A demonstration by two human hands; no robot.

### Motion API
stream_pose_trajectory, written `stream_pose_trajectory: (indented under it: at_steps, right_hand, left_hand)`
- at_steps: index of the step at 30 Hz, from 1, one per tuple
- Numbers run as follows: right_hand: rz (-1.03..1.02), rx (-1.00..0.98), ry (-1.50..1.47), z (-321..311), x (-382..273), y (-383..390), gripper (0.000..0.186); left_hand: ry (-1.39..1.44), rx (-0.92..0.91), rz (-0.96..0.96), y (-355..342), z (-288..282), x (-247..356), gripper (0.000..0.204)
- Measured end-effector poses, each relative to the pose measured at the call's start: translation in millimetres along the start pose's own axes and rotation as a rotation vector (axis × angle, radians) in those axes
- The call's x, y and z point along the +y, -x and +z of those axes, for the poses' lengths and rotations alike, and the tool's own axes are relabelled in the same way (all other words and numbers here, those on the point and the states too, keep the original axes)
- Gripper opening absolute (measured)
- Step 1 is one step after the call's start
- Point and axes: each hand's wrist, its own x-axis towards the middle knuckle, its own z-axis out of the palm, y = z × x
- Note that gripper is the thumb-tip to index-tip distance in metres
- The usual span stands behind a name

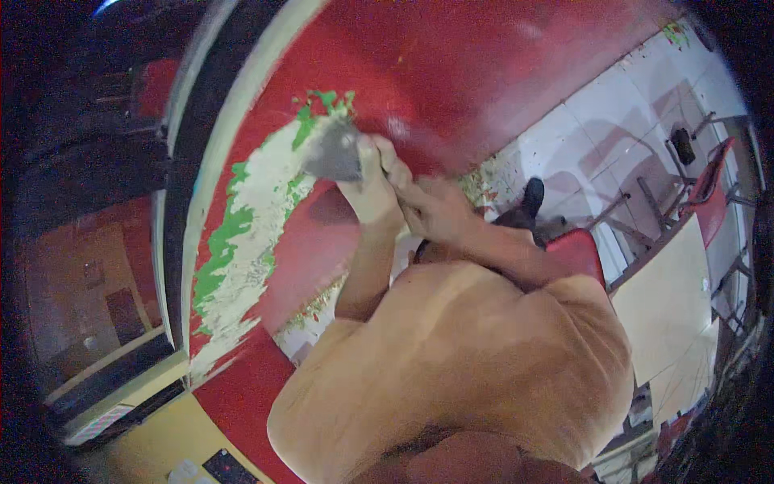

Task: Scraping layers of paint off a red wall using a putty knife.

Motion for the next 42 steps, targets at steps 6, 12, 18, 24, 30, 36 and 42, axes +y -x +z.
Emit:
stream_pose_trajectory:
  at_steps: [6, 12, 18, 24, 30, 36, 42]
  right_hand:
    - [-0.007, -0.117, 0.036, -15, -4, -4, 0.031]
    - [-0.041, -0.032, -0.047, -15, -3, -18, 0.031]
    - [-0.006, -0.003, -0.036, -14, -6, -9, 0.029]
    - [-0.024, 0.010, -0.008, -10, -3, -4, 0.025]
    - [-0.029, 0.050, -0.084, -24, -14, -41, 0.014]
    - [0.041, -0.005, -0.060, -12, 0, -7, 0.013]
    - [-0.040, 0.126, -0.100, -28, -13, -36, 0.017]
  left_hand:
    - [-0.001, 0.049, 0.039, 4, -4, 0, 0.025]
    - [0.035, -0.021, -0.006, -1, 11, 25, 0.026]
    - [-0.017, -0.008, -0.039, 4, -6, 0, 0.021]
    - [0.020, -0.033, -0.022, 6, 9, 19, 0.014]
    - [0.005, -0.064, 0.031, -7, 21, 40, 0.017]
    - [0.003, -0.053, -0.085, 3, 0, -8, 0.022]
    - [0.027, -0.116, -0.004, -6, 26, 36, 0.021]
